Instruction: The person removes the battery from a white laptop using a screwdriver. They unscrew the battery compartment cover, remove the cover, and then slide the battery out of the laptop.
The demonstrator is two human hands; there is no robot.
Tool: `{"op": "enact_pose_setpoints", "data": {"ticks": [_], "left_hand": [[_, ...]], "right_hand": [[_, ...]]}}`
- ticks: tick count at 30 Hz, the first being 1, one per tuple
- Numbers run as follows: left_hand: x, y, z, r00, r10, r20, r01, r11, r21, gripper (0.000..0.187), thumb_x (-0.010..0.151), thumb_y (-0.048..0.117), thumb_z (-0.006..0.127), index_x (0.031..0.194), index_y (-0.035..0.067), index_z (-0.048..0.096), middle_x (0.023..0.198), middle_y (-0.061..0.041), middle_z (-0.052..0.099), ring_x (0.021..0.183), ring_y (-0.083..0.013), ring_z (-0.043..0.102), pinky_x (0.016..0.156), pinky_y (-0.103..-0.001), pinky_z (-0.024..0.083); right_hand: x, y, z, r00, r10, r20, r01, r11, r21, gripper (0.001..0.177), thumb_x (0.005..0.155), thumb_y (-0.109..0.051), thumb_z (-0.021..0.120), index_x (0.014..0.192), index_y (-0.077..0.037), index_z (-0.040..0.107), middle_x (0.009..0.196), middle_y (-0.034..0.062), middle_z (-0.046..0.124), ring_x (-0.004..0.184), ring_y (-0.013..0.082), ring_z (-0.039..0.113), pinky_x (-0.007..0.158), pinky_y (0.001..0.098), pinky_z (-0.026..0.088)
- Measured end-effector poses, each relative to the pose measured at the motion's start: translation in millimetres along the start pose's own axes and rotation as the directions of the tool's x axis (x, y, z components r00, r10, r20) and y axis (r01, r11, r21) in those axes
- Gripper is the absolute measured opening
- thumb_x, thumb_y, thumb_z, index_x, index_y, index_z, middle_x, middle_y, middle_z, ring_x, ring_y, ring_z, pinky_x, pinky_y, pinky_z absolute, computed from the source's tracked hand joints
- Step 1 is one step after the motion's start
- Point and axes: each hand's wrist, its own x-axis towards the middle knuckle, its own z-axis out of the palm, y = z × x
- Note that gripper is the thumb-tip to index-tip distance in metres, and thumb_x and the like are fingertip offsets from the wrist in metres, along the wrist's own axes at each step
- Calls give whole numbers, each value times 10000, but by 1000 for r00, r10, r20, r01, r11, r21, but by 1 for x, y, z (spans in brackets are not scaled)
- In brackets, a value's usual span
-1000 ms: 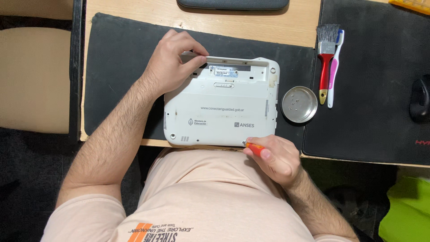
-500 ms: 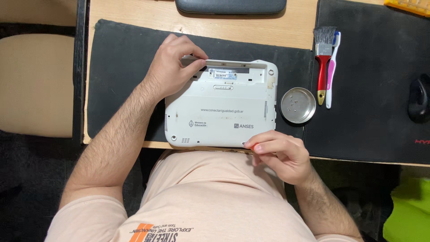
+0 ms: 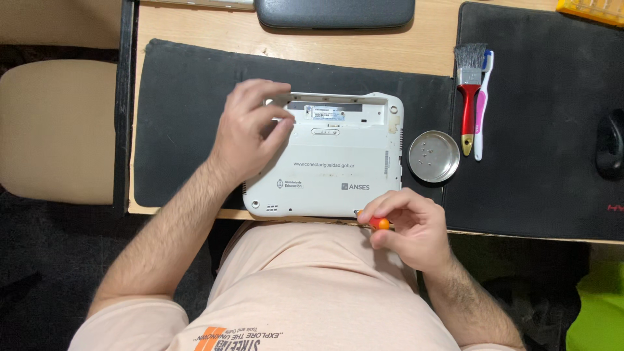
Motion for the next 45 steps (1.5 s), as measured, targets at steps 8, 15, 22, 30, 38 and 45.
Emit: {"op": "enact_pose_setpoints", "data": {"ticks": [8, 15, 22, 30, 38, 45], "left_hand": [[-57, 36, -12, 997, -79, 12, 80, 995, -54, 407, 1231, 167, 697, 1594, 16, 802, 1772, -230, 685, 1750, -537, 443, 1423, -665, 421], [-52, 47, -18, 982, 44, -183, -57, 996, -64, 243, 1180, 114, 777, 1351, -46, 840, 1526, -239, 791, 1564, -500, 697, 1339, -641, 598], [-51, 50, -19, 968, 58, -243, -52, 998, 31, 173, 1120, 127, 816, 1240, 10, 859, 1360, -167, 777, 1309, -397, 715, 1137, -551, 617], [-54, 48, -18, 974, 26, -227, -20, 999, 29, 193, 1102, 143, 836, 1256, 31, 865, 1368, -136, 781, 1294, -381, 675, 1133, -544, 588], [-55, 47, -16, 975, 6, -223, -1, 1000, 21, 196, 1094, 140, 842, 1260, 42, 871, 1374, -129, 781, 1310, -377, 673, 1136, -535, 599], [-56, 45, -16, 975, 2, -220, 3, 1000, 23, 184, 1096, 134, 848, 1259, 52, 869, 1376, -122, 779, 1313, -378, 666, 1133, -523, 599]], "right_hand": [[-4, -10, 6, 995, 100, -10, -100, 995, 1, 288, 1103, -135, 832, 1227, 122, 799, 1064, 303, 835, 602, 216, 852, 527, 330, 726], [3, -32, 7, 969, 227, 91, -214, 967, -139, 309, 1180, -338, 775, 1204, -46, 872, 1244, 182, 756, 503, 173, 750, 395, 190, 546], [-1, -20, 3, 975, 205, 89, -203, 979, -34, 382, 1014, -298, 1000, 1123, -97, 694, 1039, 157, 855, 997, 265, 836, 894, 381, 686], [-3, -24, 2, 942, 307, 139, -293, 949, -114, 569, 1022, -533, 959, 1254, -107, 662, 1099, 119, 878, 1004, 195, 816, 937, 347, 657], [1, -33, 10, 967, 237, 94, -222, 964, -142, 389, 1222, -354, 671, 1375, -18, 794, 1178, 166, 817, 805, 182, 815, 624, 267, 647], [1, -32, 8, 968, 235, 88, -215, 958, -189, 332, 1216, -284, 705, 1264, -21, 901, 1270, 163, 764, 545, 182, 748, 509, 247, 567]]}}
